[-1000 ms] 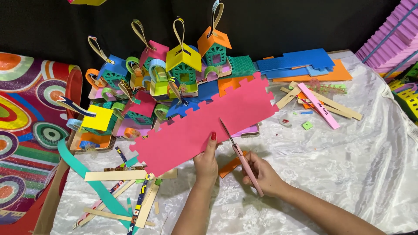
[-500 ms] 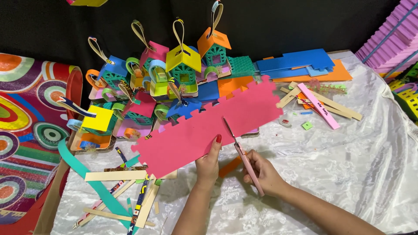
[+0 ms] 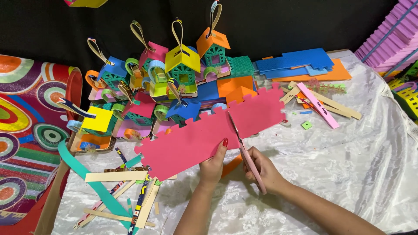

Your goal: Assembling small decorative houses using colorful foam pieces and scissors.

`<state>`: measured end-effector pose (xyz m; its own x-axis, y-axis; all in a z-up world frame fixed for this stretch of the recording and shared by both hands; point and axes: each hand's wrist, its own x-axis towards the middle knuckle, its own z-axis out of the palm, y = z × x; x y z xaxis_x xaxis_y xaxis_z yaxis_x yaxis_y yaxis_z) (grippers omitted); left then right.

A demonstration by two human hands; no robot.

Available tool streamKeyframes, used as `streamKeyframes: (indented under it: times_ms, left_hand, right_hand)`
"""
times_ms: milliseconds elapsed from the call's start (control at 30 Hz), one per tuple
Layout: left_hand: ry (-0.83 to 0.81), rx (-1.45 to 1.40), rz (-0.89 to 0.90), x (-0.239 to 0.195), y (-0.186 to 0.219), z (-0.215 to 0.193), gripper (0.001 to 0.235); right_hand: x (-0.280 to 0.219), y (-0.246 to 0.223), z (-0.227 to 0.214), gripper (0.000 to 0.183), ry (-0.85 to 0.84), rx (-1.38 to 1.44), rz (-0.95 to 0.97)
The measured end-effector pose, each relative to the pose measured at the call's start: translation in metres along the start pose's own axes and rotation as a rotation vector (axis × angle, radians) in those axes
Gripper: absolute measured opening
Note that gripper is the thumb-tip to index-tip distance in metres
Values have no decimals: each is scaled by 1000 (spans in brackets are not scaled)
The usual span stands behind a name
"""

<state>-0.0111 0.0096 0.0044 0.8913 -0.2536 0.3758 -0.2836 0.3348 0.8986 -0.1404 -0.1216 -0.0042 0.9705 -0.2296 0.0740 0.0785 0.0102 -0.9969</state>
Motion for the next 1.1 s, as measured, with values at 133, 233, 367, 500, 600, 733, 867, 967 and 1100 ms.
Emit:
streamKeyframes:
  times_ms: [133, 233, 367, 500, 600, 733, 867, 967, 1100]
  left_hand:
    - [-18, 72, 4, -3, -3, 0, 25]
    - [-25, 49, -6, -6, -8, 0, 24]
    - [1, 80, 27, -9, -19, -1, 24]
    - [-88, 7, -166, -9, -1, 2, 22]
    - [-146, 15, -81, -11, -6, 1, 24]
    - [-88, 28, -99, -13, -5, 4, 28]
    - [2, 11, -62, -12, -15, 1, 41]
    - [201, -1, 18, -10, -65, -23, 45]
    - [252, -31, 188, 7, -23, -31, 36]
  right_hand:
    - [0, 2, -2, 51, 4, 1, -59]
    - [-1, 5, -5, 39, 27, -17, -35]
    - [0, -7, -1, 54, -3, 27, -65]
    - [2, -7, -4, 61, -5, 51, -79]
    - [-1, 0, -3, 63, 23, 45, -102]
    - [-3, 11, -2, 41, 50, 88, -81]
    - [0, 22, -9, 40, 54, 125, -131]
    - [-3, 3, -23, 46, 27, -127, -174]
    - [-11, -31, -63, 56, 28, -405, 49]
